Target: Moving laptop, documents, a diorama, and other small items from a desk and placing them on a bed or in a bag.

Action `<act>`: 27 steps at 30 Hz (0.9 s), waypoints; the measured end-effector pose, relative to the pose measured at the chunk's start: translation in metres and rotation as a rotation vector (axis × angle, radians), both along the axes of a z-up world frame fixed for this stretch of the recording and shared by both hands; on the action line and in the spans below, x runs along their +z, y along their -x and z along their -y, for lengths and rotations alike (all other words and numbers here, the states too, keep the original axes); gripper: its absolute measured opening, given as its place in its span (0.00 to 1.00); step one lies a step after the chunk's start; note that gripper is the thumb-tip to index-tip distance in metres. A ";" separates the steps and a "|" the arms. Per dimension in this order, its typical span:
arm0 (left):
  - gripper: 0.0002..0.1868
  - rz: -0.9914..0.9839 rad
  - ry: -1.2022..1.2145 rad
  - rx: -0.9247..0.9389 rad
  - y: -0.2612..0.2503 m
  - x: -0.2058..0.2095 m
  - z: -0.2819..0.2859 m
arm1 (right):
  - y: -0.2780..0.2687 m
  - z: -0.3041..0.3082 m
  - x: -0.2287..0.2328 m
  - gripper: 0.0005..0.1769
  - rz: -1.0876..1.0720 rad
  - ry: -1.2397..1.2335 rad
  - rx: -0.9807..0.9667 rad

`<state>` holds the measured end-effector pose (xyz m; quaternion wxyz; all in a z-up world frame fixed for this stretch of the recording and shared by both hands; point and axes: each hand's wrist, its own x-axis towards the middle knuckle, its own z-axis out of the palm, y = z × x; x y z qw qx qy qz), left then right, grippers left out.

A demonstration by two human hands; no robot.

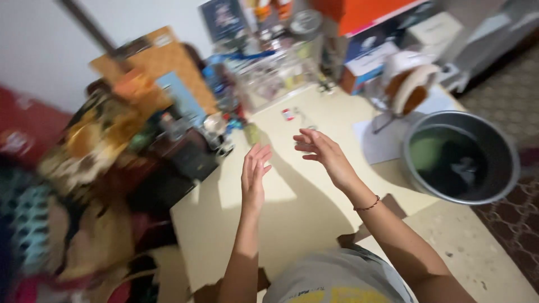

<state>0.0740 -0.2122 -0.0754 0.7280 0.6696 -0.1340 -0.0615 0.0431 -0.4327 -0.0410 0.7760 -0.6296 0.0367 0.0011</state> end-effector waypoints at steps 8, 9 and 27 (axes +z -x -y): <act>0.37 -0.072 -0.023 -0.084 -0.013 -0.010 0.105 | 0.009 0.106 -0.027 0.35 -0.045 -0.020 -0.249; 0.37 -0.074 -0.024 -0.103 -0.015 -0.016 0.112 | 0.010 0.114 -0.030 0.35 -0.047 -0.021 -0.268; 0.37 -0.077 -0.070 -0.233 -0.020 -0.031 0.188 | 0.038 0.193 -0.065 0.39 -0.067 -0.095 -0.451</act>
